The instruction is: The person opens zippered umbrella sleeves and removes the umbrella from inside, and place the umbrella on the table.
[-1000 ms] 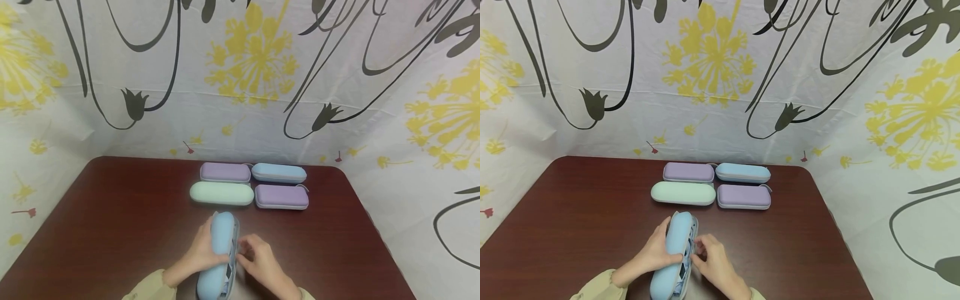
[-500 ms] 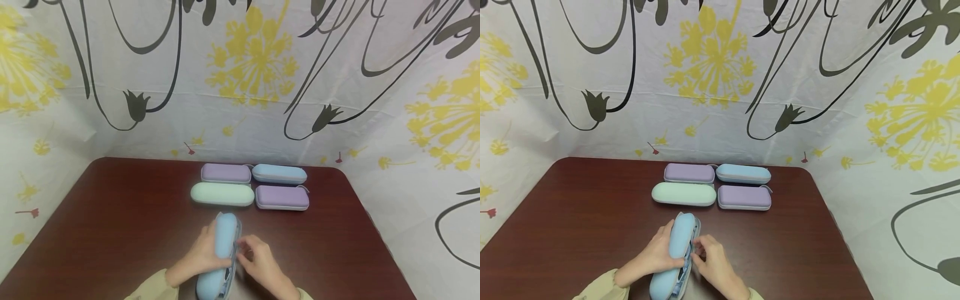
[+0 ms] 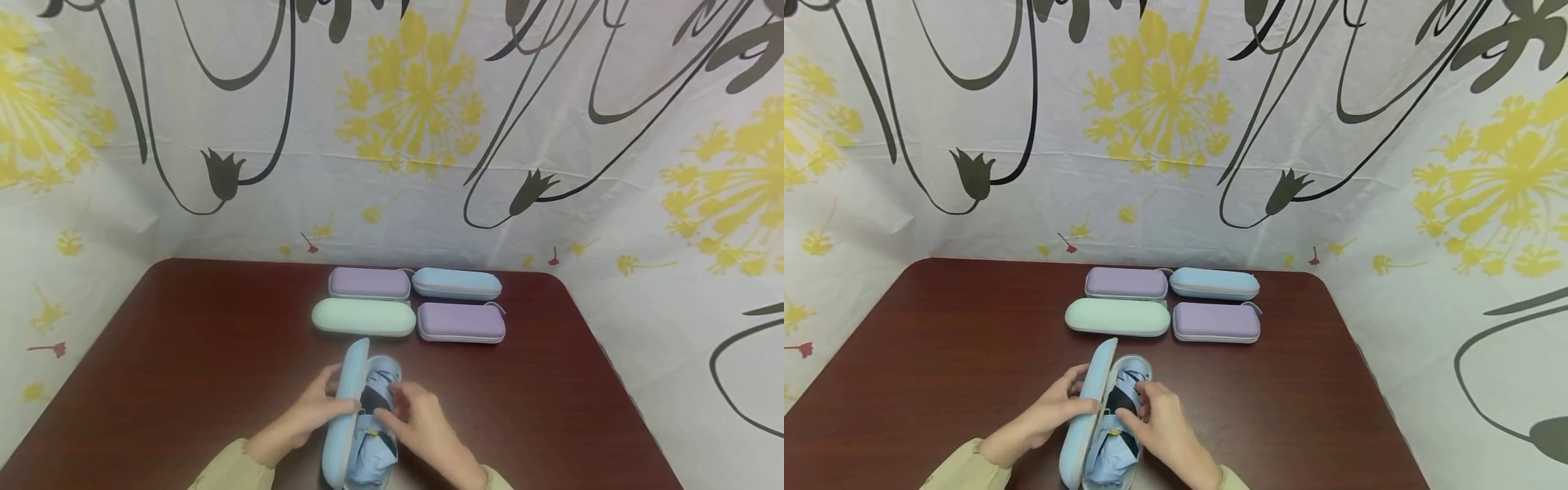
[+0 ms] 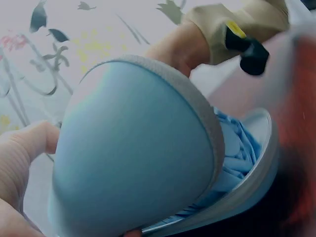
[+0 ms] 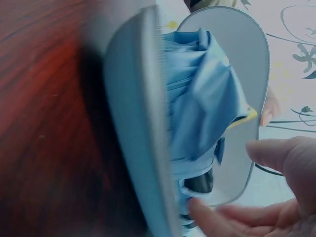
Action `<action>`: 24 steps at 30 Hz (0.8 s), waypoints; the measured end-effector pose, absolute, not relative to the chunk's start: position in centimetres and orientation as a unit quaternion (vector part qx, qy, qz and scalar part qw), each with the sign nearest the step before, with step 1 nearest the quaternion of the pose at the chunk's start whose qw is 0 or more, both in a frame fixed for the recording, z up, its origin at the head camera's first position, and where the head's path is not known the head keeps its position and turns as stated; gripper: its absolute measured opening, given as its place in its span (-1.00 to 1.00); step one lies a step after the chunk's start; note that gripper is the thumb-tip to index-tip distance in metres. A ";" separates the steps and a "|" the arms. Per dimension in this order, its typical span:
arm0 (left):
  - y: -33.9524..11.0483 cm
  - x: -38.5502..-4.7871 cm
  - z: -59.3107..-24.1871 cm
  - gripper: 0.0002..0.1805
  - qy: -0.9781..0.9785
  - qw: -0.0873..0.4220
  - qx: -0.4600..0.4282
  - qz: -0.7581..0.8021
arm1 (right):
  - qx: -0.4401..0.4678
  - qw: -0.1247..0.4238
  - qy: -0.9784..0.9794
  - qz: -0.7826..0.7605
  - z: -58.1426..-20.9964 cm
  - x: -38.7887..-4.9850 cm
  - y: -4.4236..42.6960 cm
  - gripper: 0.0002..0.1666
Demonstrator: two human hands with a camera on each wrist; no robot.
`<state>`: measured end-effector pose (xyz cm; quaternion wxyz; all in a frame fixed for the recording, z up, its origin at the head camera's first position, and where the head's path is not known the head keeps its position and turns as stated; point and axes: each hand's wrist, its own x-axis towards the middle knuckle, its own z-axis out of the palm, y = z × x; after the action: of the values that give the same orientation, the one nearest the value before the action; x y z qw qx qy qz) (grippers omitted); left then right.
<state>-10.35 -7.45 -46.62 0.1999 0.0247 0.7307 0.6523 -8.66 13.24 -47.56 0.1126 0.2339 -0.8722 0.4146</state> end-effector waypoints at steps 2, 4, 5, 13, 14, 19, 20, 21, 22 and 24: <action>-7.8 -10.3 -46.8 -0.11 0.698 0.225 0.019 0.680 | 0.217 0.090 -0.883 0.406 -47.3 -8.9 13.2 -0.60; -8.2 -10.3 -46.9 -0.11 0.669 0.245 0.013 0.701 | 0.199 0.071 -0.895 0.393 -47.1 -9.1 13.0 -0.53; -8.3 -10.2 -47.0 -0.10 0.657 0.253 0.012 0.710 | 0.189 0.063 -0.901 0.384 -47.1 -9.2 13.0 -0.50; -8.6 -10.1 -46.9 -0.06 0.612 0.290 0.019 0.736 | 0.154 0.037 -0.943 0.291 -46.8 -9.8 11.6 -0.43; -8.6 -10.1 -46.9 -0.06 0.611 0.291 0.022 0.736 | 0.153 0.032 -0.945 0.286 -46.8 -9.9 11.5 -0.43; -8.6 -10.0 -46.9 -0.07 0.615 0.294 0.029 0.731 | 0.151 0.017 -0.950 0.272 -46.7 -10.4 10.8 -0.40; -8.7 -10.0 -46.9 -0.07 0.616 0.294 0.029 0.730 | 0.151 0.015 -0.951 0.271 -46.7 -10.4 10.6 -0.40; -8.7 -10.0 -46.9 -0.06 0.617 0.294 0.029 0.729 | 0.150 0.014 -0.951 0.269 -46.7 -10.5 10.5 -0.38; -8.8 -9.9 -46.9 -0.06 0.618 0.293 0.030 0.729 | 0.149 0.011 -0.952 0.269 -46.7 -10.6 10.4 -0.36; -8.9 -9.9 -47.0 -0.06 0.619 0.292 0.030 0.729 | 0.145 0.005 -0.952 0.270 -46.8 -10.7 10.2 -0.32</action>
<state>-9.92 -8.89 -47.00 0.2921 0.0300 0.6187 0.7287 -10.67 10.24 -46.78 0.0047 0.1451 -0.9518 0.2703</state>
